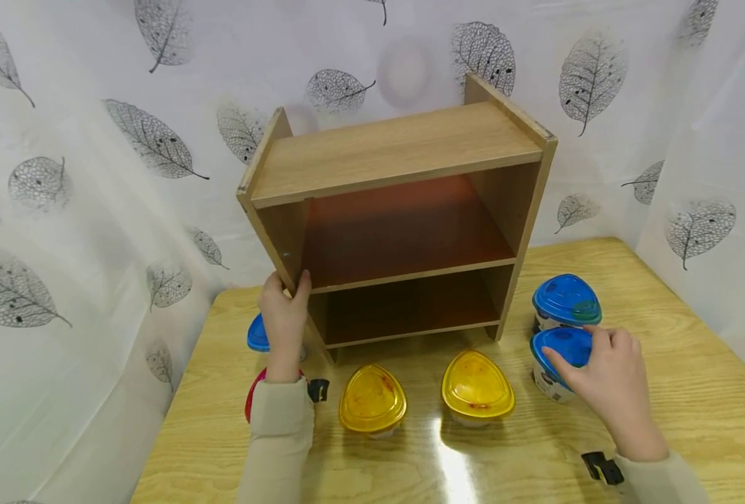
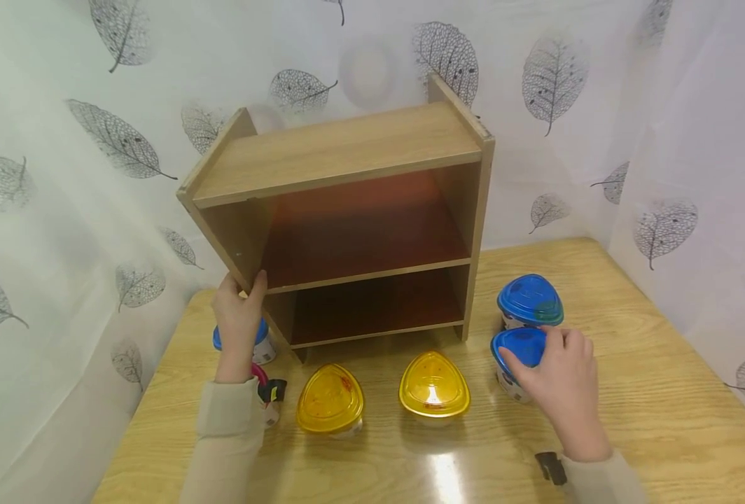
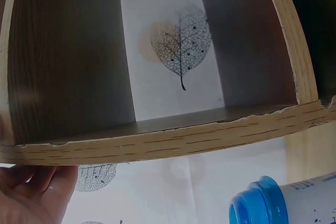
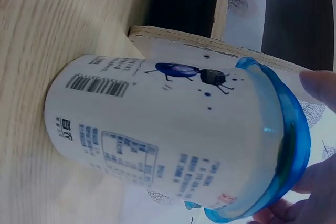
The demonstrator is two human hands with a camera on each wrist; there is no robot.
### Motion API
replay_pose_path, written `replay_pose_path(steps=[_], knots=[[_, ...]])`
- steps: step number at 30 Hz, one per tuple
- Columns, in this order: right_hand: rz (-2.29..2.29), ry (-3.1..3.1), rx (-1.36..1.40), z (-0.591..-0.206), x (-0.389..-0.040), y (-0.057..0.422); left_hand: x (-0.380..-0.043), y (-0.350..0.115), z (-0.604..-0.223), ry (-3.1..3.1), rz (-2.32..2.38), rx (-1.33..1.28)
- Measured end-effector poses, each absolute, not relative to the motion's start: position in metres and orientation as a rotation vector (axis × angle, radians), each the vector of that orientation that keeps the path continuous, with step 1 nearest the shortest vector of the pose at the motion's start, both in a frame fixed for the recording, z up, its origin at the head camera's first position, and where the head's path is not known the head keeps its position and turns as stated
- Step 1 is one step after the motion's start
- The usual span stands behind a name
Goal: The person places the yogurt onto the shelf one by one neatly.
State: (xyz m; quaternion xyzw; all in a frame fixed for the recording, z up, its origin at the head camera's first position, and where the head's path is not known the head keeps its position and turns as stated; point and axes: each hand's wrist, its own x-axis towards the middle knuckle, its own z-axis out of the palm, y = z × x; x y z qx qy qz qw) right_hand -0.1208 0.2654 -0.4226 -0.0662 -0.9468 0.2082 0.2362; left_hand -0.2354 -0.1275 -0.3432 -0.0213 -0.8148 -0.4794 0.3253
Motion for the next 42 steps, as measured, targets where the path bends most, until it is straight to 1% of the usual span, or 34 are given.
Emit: replay_pose_path(steps=[5, 11, 24, 26, 33, 42], knots=[[0.52, -2.591, -0.179, -0.427, -0.121, 0.266, -0.235, -0.127, -0.344, -2.138, -1.259, -0.052], [0.624, -2.656, -0.181, -0.422, -0.119, 0.266, -0.234, -0.126, -0.344, -2.139, -1.272, -0.048], [0.811, -2.617, -0.001, -0.424, -0.117, 0.271, -0.233, -0.125, -0.344, -2.133, -1.267, -0.041], [0.804, -2.576, -0.021, -0.424, -0.117, 0.269, -0.233, -0.125, -0.344, -2.131, -1.266, -0.042], [0.633, -2.508, -0.244, -0.428, -0.12, 0.26, -0.236, -0.124, -0.346, -2.128, -1.269, -0.042], [0.564, -2.48, -0.263, -0.432, -0.123, 0.255, -0.236, -0.125, -0.346, -2.103, -1.268, -0.042]])
